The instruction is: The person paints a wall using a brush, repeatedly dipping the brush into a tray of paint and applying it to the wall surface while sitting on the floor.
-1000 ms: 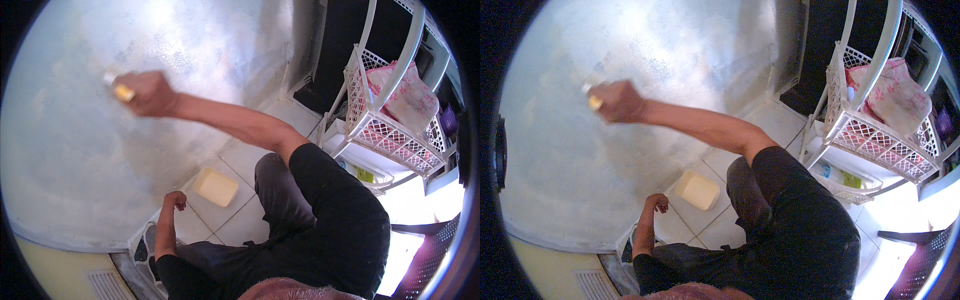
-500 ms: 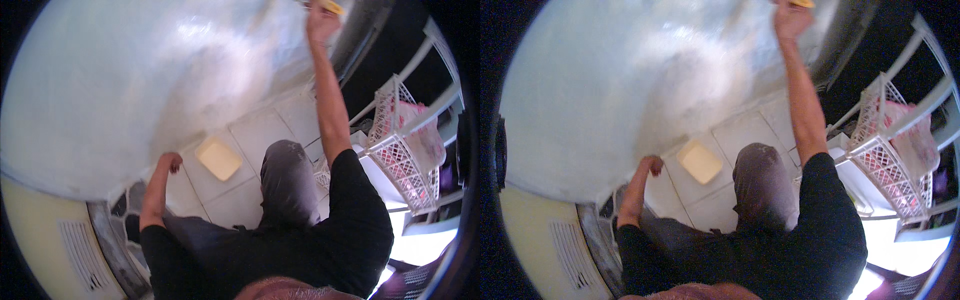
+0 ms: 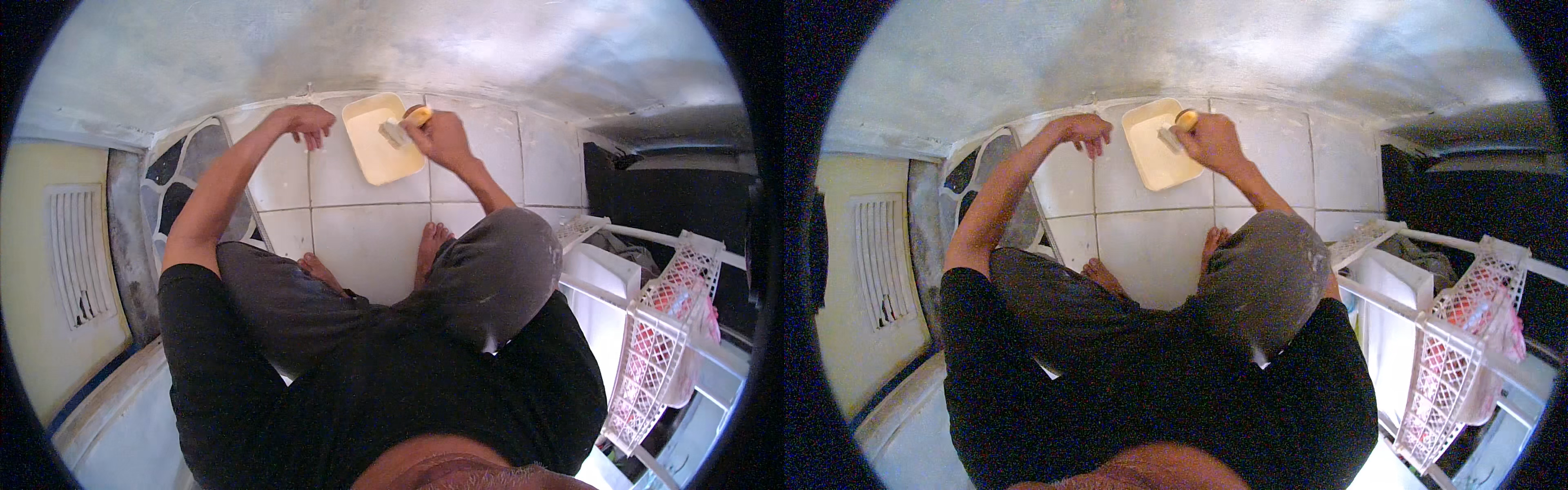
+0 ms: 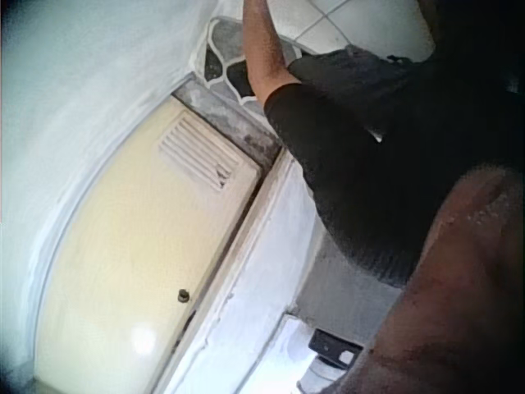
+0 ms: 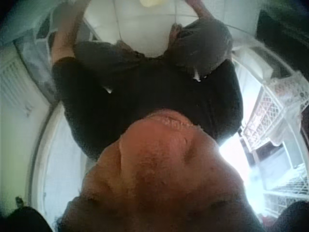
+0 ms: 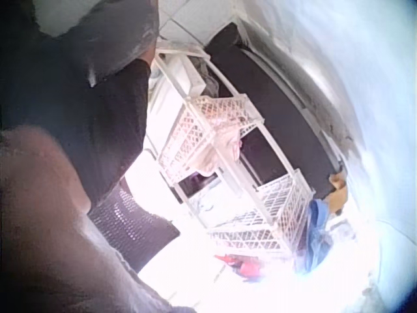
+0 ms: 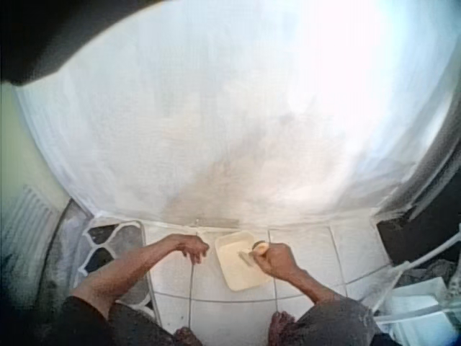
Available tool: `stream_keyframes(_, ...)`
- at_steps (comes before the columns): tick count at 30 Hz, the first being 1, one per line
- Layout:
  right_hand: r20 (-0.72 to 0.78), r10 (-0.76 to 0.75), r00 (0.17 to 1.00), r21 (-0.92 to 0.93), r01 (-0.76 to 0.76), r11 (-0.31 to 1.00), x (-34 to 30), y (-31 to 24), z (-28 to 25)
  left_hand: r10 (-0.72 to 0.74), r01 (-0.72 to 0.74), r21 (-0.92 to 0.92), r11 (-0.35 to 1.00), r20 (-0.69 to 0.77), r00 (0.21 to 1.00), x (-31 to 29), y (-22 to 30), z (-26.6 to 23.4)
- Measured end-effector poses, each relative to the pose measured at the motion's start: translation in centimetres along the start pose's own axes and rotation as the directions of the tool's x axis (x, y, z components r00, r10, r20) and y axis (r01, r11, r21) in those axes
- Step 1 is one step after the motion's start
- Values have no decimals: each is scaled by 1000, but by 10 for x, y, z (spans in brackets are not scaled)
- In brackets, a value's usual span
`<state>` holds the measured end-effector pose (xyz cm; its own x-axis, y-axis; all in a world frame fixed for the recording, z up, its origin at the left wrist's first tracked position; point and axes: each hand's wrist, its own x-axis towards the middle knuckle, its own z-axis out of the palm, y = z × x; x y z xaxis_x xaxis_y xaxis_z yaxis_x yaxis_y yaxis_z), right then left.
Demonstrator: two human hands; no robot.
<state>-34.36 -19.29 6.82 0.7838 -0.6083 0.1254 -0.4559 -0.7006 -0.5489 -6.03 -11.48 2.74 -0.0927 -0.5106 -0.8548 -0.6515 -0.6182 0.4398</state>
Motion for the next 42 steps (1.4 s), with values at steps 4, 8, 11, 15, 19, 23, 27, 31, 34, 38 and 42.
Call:
stream_keyframes(4,110,40,993,-144,-24,989,12,3,33,145,-145,-219,965,-17,989,11,19,31)
stream_keyframes(8,25,63,998,-120,-60,991,16,14,41,158,-175,-239,955,-89,983,22,34,33)
stream_keyframes(11,-84,66,994,-67,-72,995,14,27,33,163,-183,-244,952,-100,982,27,43,28)
stream_keyframes(15,-192,82,978,78,-68,995,11,41,17,148,-175,-178,968,-158,976,32,55,26)
stream_keyframes(19,-247,-28,968,8,31,999,13,44,5,193,-212,-135,968,-140,971,26,68,26)
stream_keyframes(23,-315,-94,944,-106,64,992,-1,37,2,217,-235,-178,955,-119,969,19,78,25)
stream_keyframes(27,-244,89,966,143,-55,988,-21,25,16,239,-250,-185,950,-79,968,22,76,25)
stream_keyframes(31,-33,306,951,371,-273,888,-23,14,46,234,-236,-251,939,-37,971,29,71,20)
stream_keyframes(34,86,355,931,618,-329,714,-26,11,53,218,-218,-261,940,-29,975,29,73,19)
stream_keyframes(38,-29,400,916,660,-283,696,-29,18,29,218,-217,-224,950,-22,976,26,75,19)
stream_keyframes(42,-111,416,903,375,-349,858,-26,30,5,251,-248,-249,936,-20,968,35,64,17)
